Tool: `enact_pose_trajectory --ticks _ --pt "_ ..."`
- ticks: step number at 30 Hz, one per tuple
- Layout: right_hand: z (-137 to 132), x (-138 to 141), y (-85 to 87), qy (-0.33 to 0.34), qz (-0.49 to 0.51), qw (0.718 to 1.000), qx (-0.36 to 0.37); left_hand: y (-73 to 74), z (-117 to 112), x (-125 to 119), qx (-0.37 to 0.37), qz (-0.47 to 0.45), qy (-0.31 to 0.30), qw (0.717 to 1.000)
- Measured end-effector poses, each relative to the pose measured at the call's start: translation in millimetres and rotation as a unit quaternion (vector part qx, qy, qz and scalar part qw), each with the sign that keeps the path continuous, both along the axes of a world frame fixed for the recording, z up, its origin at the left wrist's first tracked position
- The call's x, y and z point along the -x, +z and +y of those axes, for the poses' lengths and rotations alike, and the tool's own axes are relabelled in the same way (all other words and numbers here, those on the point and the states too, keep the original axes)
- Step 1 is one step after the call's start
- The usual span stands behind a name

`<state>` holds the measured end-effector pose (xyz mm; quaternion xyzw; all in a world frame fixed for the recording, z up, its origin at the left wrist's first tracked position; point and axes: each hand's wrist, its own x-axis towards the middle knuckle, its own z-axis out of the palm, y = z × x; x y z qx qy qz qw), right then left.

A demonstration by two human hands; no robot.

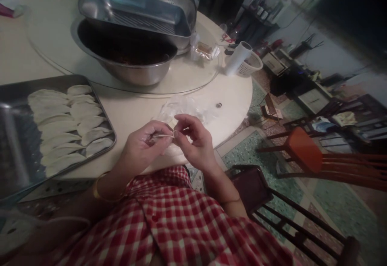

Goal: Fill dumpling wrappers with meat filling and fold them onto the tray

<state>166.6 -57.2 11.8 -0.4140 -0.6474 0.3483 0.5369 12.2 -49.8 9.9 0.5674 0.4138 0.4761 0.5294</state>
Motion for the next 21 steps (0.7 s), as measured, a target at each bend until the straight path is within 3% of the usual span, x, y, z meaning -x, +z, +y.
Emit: enact_pose_trajectory --ticks 15,21 --pt "1 -6 5.7 0.049 -0.087 0.993 -0.062 -5.1 1 -2 -0.028 0.041 0.069 0.996" --pt "-2 -8 11.5 0.079 -0.094 0.990 -0.071 -5.0 3 -6 -0.008 -0.002 0.079 0.997"
